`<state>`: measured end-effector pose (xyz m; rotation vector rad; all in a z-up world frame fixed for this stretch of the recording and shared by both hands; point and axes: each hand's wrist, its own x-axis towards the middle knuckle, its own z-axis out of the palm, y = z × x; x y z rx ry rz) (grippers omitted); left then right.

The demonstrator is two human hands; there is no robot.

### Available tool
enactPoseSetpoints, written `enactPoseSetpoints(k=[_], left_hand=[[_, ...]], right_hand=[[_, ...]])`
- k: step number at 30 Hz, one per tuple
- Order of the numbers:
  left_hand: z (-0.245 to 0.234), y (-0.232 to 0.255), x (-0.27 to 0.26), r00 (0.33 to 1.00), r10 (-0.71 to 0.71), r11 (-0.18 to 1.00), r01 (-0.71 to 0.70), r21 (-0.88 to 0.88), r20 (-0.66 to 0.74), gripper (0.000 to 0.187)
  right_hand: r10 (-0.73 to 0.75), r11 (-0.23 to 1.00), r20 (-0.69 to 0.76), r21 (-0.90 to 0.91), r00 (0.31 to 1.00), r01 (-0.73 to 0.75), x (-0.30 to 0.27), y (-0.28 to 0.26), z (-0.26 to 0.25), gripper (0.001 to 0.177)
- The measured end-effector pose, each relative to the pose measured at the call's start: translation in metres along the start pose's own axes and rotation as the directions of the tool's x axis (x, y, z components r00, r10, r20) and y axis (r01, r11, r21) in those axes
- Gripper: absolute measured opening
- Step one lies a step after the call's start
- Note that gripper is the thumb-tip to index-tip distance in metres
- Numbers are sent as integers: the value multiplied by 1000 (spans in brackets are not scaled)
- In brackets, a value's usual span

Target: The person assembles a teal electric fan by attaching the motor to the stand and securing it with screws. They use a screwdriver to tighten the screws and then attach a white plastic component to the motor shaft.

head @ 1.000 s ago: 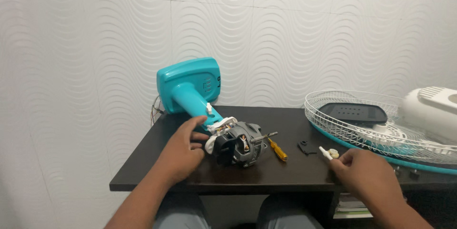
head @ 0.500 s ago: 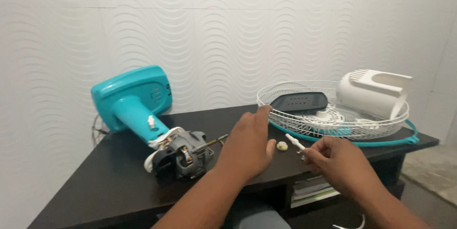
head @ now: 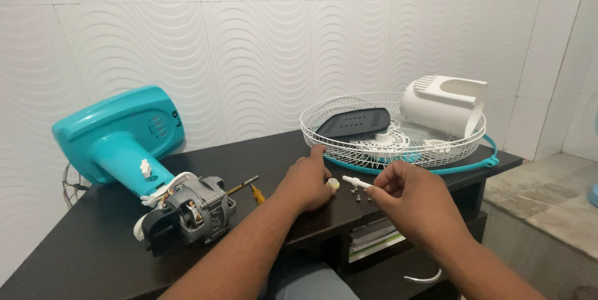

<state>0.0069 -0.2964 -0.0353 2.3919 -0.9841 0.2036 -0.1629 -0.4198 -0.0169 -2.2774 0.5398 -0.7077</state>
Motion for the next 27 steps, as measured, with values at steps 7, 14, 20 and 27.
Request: enactPoseSetpoints(k=[7, 14, 20, 27], left_hand=[[-3, 4, -7, 999, 42, 997, -44, -62, -29, 83], [-14, 11, -23, 985, 147, 988, -142, 54, -93, 80], [-35, 10, -48, 941, 314, 945, -297, 134, -124, 85], [-63, 4, -85, 944, 309, 944, -290, 158, -112, 87]], right_hand=[[50, 997, 35, -56, 998, -48, 0, -4, 0, 25], [-53, 998, -81, 11, 995, 54, -4, -7, 3, 24], [-56, 983, -97, 169, 994, 72, -15, -19, 4, 22], [-125, 960, -76, 242, 989, 140, -31, -44, 10, 22]])
